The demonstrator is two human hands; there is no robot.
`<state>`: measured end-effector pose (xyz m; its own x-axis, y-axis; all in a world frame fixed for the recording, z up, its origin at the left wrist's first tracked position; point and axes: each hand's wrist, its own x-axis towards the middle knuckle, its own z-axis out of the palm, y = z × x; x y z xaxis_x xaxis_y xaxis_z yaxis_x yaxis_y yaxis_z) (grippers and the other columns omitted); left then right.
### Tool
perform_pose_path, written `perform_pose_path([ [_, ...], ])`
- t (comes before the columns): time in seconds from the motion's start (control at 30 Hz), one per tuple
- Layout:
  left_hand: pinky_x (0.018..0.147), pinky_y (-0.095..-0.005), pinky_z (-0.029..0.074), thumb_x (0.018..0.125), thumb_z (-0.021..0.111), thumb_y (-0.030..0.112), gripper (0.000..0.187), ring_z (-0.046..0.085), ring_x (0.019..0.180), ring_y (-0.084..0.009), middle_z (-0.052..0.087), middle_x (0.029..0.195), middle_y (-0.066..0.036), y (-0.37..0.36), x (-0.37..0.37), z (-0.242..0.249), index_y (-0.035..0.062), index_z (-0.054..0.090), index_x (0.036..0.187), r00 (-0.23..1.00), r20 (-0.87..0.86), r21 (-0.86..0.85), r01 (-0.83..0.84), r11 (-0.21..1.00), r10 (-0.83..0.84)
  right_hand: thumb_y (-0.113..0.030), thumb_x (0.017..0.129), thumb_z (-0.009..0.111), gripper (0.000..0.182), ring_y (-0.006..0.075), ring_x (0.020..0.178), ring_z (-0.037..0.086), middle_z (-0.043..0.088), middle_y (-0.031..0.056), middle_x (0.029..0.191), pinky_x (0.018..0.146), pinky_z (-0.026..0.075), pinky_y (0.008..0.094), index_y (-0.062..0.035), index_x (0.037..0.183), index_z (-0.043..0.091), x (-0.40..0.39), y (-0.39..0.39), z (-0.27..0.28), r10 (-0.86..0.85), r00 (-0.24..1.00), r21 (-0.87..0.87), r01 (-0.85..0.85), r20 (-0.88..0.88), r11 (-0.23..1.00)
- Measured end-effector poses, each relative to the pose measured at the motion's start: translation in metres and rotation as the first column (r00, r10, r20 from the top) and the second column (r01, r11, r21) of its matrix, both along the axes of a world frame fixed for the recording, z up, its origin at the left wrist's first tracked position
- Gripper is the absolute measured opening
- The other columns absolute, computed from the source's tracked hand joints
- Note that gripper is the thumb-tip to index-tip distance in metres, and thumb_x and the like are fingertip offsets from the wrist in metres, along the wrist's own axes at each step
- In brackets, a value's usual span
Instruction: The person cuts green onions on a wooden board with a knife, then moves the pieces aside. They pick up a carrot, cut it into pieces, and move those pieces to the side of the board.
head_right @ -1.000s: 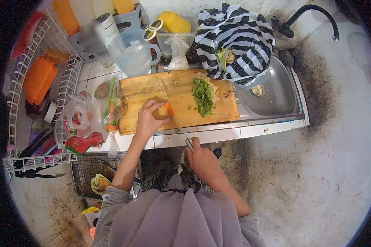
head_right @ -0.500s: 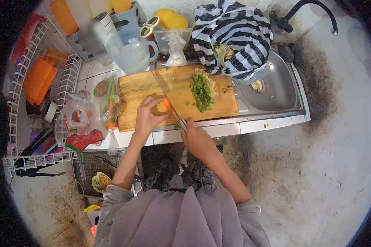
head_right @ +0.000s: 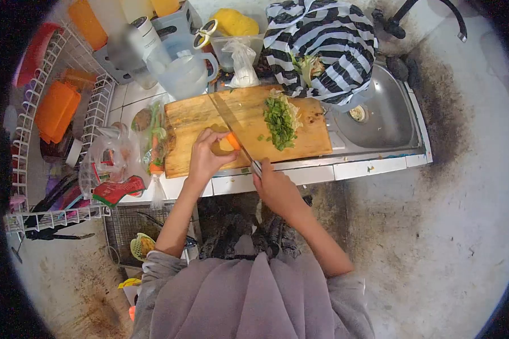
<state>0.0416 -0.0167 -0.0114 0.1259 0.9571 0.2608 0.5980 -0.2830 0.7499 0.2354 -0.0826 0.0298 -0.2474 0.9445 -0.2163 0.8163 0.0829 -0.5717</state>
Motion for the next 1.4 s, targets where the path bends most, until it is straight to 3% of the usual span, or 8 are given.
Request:
perform_pose_path([
  [0.43,0.079,-0.0371,0.046,0.058,0.080,0.017,0.042,0.054,0.085,-0.0284,0.055,0.082,-0.011,0.000,0.005,-0.006,0.0002,0.065,0.093,0.999,0.000,0.036,-0.041,0.999,0.041,-0.025,0.092,0.049,0.031,0.0483,0.065,0.058,0.059,0.0283,0.068,0.059,0.045,0.0565,0.0000,0.106,0.038,0.026,-0.028,0.002,0.008,1.000,-0.004,-0.008,-0.019,1.000],
  [0.53,0.079,-0.0373,0.046,0.060,0.080,0.019,0.042,0.055,0.085,-0.0279,0.055,0.084,-0.012,0.000,-0.002,-0.007,0.0003,0.064,0.094,0.999,-0.042,0.142,-0.014,0.990,0.020,-0.025,0.092,0.049,0.030,0.0482,0.066,0.058,0.060,0.0287,0.070,0.060,0.045,0.0565,-0.0007,0.105,0.039,0.019,-0.034,0.002,-0.022,1.000,-0.025,0.022,0.018,0.999],
  [0.73,0.083,-0.0381,0.045,0.087,0.059,0.017,0.019,0.056,0.092,-0.0321,0.058,0.094,-0.015,0.043,0.015,0.045,0.0008,0.059,0.097,0.976,0.204,0.143,-0.108,0.984,0.078,-0.026,0.090,0.052,0.032,0.0446,0.065,0.061,0.061,0.0235,0.067,0.057,0.049,0.0544,-0.0012,0.106,0.040,0.020,-0.033,0.002,-0.022,0.997,0.035,0.020,0.068,0.999],
  [0.8,0.088,-0.0394,0.043,0.093,0.046,0.019,0.023,0.054,0.099,-0.0336,0.057,0.101,-0.016,0.072,0.033,0.049,0.0016,0.057,0.103,0.966,-0.047,0.227,0.258,0.939,-0.254,-0.026,0.090,0.052,0.032,0.0443,0.065,0.062,0.061,0.0231,0.067,0.057,0.049,0.0539,-0.0018,0.106,0.040,0.021,-0.032,0.002,-0.015,0.997,0.043,0.012,0.075,0.999],
  [0.9,0.092,-0.0407,0.040,0.094,0.042,0.025,0.030,0.051,0.107,-0.0328,0.055,0.108,-0.016,0.096,0.049,0.031,0.0020,0.054,0.110,0.928,-0.218,0.180,0.341,0.923,-0.301,-0.027,0.090,0.052,0.032,0.0436,0.065,0.062,0.061,0.0224,0.066,0.056,0.050,0.0532,-0.0025,0.107,0.040,0.021,-0.031,0.003,-0.005,0.995,0.029,0.002,0.100,1.000],
  [1.1,0.101,-0.0412,0.032,0.094,0.041,0.030,0.036,0.045,0.115,-0.0311,0.053,0.115,-0.016,0.095,0.048,0.020,0.0027,0.052,0.115,0.876,-0.425,0.109,0.298,0.948,-0.227,-0.027,0.091,0.052,0.031,0.0454,0.058,0.059,0.058,0.0240,0.060,0.051,0.047,0.0538,-0.0021,0.105,0.040,0.023,-0.031,0.003,0.007,0.998,0.028,-0.009,0.067,1.000],
  [1.23,0.105,-0.0409,0.028,0.094,0.041,0.031,0.038,0.045,0.117,-0.0307,0.052,0.116,-0.016,0.097,0.048,0.023,0.0031,0.051,0.117,0.864,-0.425,0.024,0.309,0.951,-0.270,-0.025,0.091,0.053,0.030,0.0447,0.058,0.059,0.058,0.0239,0.060,0.050,0.047,0.0530,-0.0013,0.103,0.039,0.024,-0.023,0.014,0.017,0.995,-0.083,-0.009,0.094,0.997],
  [1.4,0.110,-0.0418,0.023,0.093,0.042,0.031,0.038,0.043,0.120,-0.0296,0.051,0.120,-0.014,0.099,0.046,0.017,0.0031,0.049,0.119,0.887,-0.389,0.092,0.307,0.947,-0.250,-0.024,0.090,0.053,0.030,0.0441,0.057,0.059,0.059,0.0232,0.060,0.051,0.047,0.0532,-0.0012,0.103,0.039,0.027,-0.021,0.006,0.035,0.996,-0.099,-0.026,0.087,0.995],
])
